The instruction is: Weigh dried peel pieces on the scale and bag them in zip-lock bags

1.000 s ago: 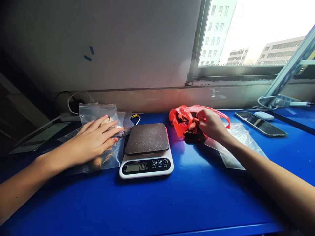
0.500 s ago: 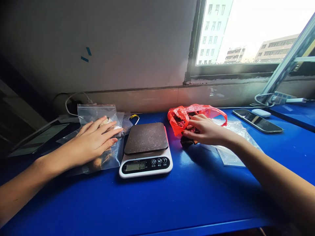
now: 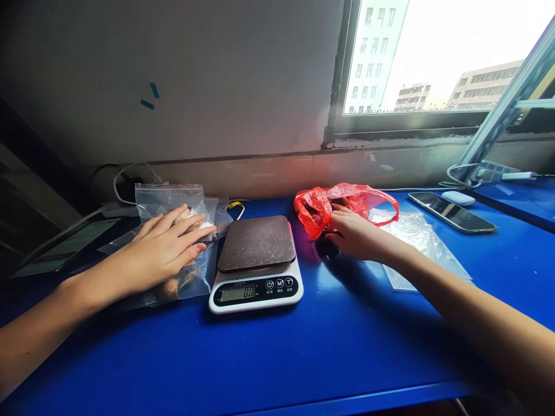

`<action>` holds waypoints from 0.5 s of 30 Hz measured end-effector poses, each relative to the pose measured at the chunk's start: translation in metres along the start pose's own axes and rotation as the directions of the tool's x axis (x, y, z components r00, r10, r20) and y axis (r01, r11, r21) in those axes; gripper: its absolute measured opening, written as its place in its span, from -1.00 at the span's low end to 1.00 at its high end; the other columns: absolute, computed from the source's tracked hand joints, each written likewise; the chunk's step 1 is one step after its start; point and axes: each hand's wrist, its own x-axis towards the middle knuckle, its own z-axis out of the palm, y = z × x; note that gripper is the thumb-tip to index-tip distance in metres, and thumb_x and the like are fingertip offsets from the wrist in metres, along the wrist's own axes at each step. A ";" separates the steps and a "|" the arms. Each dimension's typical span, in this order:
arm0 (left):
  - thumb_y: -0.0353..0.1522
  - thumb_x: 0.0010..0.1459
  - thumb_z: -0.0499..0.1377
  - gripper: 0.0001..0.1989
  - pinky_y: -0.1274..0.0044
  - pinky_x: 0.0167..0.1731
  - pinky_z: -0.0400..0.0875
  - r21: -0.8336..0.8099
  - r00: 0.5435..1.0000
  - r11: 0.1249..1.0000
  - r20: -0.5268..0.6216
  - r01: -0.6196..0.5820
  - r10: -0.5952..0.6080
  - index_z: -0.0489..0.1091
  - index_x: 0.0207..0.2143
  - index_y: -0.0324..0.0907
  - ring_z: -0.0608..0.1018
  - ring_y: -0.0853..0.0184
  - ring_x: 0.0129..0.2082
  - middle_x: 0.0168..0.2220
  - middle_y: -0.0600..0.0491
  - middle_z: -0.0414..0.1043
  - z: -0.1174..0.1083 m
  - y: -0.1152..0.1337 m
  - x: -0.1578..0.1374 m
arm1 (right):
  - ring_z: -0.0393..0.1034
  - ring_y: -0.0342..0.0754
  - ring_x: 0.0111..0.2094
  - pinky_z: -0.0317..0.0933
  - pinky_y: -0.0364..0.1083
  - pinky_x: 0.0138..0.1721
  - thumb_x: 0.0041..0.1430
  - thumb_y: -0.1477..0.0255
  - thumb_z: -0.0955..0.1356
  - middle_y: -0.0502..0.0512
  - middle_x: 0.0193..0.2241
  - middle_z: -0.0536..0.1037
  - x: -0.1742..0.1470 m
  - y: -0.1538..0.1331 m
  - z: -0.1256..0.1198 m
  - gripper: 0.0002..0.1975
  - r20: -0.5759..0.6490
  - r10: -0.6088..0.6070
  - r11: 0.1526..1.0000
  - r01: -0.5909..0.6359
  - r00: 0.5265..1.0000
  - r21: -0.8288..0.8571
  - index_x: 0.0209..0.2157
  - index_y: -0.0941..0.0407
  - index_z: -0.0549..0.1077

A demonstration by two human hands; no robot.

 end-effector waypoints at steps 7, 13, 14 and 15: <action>-0.20 0.37 -0.13 -0.48 -0.02 0.26 0.13 0.002 1.000 1.000 0.005 0.012 -0.012 0.46 0.17 -0.09 0.18 -0.14 0.39 0.27 -0.13 0.37 0.000 0.001 0.001 | 0.44 0.02 -0.29 0.31 -0.01 -0.28 0.19 0.55 0.28 0.19 -0.28 0.55 -0.002 0.000 -0.021 -0.85 -0.201 0.118 0.993 -0.120 0.972 0.000 -0.28 0.09 0.48; -0.21 0.37 -0.11 -0.51 -0.07 0.23 0.13 -0.035 1.000 0.999 0.012 0.020 -0.020 0.46 0.17 -0.07 0.18 -0.16 0.38 0.27 -0.13 0.38 -0.001 0.002 0.002 | 0.49 -0.06 -0.28 0.36 -0.10 -0.38 0.26 0.47 0.33 0.16 -0.19 0.44 -0.004 -0.028 -0.027 -0.84 -0.600 0.388 0.917 -0.228 0.700 0.327 -0.12 0.08 0.33; -0.21 0.37 -0.11 -0.51 -0.07 0.23 0.14 -0.032 0.999 0.999 0.025 0.020 -0.019 0.45 0.17 -0.07 0.18 -0.16 0.38 0.27 -0.13 0.38 -0.001 0.002 0.002 | 0.49 -0.09 -0.30 0.36 -0.13 -0.41 0.24 0.48 0.34 0.11 -0.20 0.41 -0.004 -0.036 -0.024 -0.85 -0.640 0.363 0.924 -0.175 0.677 0.339 -0.16 0.06 0.31; -0.20 0.38 -0.12 -0.51 -0.08 0.23 0.14 -0.027 0.999 0.999 0.038 0.020 -0.018 0.44 0.18 -0.07 0.17 -0.16 0.38 0.27 -0.12 0.37 -0.002 0.001 0.002 | 0.47 -0.10 -0.30 0.37 -0.14 -0.42 0.22 0.50 0.35 0.08 -0.23 0.40 -0.004 -0.045 -0.021 -0.86 -0.666 0.304 0.943 -0.116 0.681 0.312 -0.21 0.05 0.31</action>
